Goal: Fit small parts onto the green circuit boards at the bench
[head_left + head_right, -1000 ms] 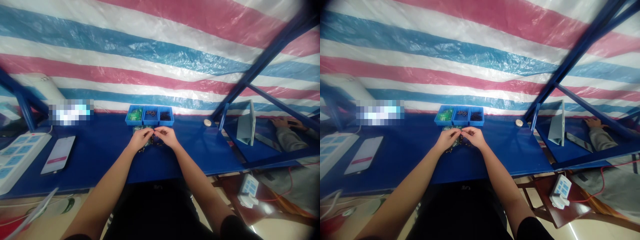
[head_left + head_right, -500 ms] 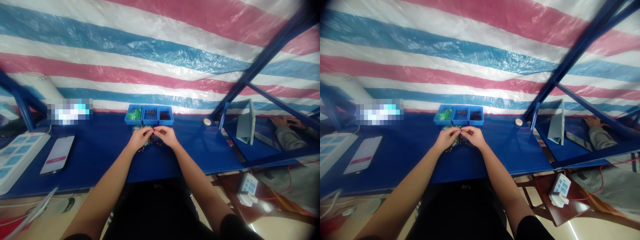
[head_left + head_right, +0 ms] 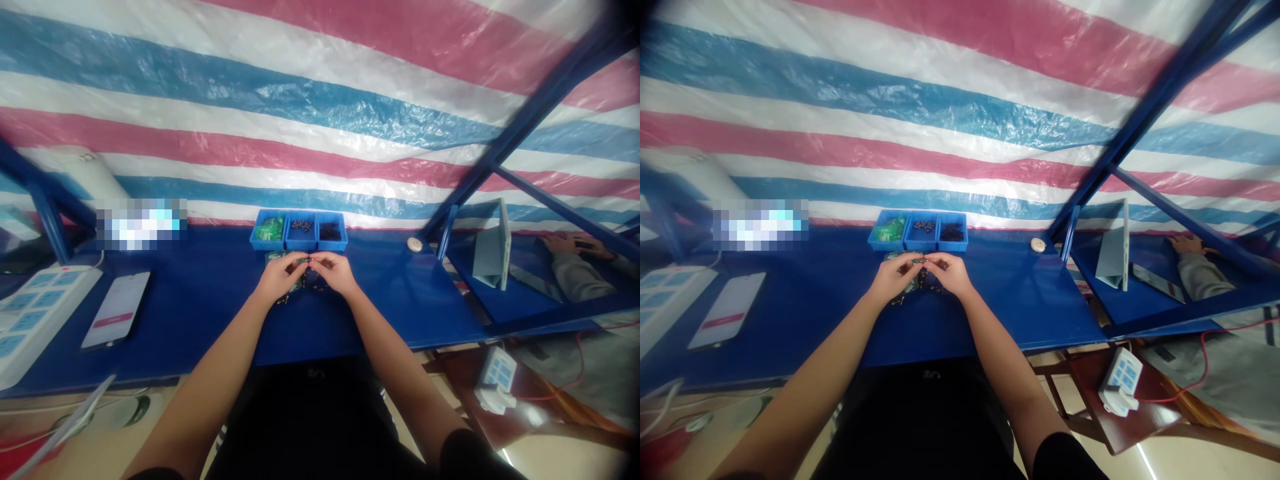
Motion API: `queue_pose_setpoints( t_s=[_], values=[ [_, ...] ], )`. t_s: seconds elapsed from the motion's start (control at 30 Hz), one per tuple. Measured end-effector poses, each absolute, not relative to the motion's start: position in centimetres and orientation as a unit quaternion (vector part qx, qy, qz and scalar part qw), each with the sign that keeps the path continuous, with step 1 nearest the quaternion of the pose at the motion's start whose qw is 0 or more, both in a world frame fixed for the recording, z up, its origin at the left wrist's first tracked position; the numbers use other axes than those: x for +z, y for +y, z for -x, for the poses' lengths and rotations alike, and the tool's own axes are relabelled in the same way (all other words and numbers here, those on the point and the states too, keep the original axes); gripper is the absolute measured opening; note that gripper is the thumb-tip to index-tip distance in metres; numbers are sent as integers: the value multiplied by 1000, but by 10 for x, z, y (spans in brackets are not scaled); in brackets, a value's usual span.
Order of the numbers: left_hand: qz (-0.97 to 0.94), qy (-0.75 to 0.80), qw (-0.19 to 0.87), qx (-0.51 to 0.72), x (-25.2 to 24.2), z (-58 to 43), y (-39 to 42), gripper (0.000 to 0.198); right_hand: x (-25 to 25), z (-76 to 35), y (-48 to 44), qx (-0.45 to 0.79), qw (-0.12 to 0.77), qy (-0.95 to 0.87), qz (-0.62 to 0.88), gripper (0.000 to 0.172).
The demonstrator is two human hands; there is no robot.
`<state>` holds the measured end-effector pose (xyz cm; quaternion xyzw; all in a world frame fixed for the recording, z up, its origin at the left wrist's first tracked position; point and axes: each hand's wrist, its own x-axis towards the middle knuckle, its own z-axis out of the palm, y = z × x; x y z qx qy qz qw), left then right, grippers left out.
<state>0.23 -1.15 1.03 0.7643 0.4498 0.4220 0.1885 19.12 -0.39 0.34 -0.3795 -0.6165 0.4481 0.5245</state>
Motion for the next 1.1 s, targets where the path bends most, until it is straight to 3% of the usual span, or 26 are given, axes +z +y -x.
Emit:
queue_pose_setpoints(
  t_s=[1.1],
  values=[
    [-770, 453, 204, 401, 14, -2, -12, 32, 2, -190, -4, 453, 528, -620, 362, 32]
  ],
)
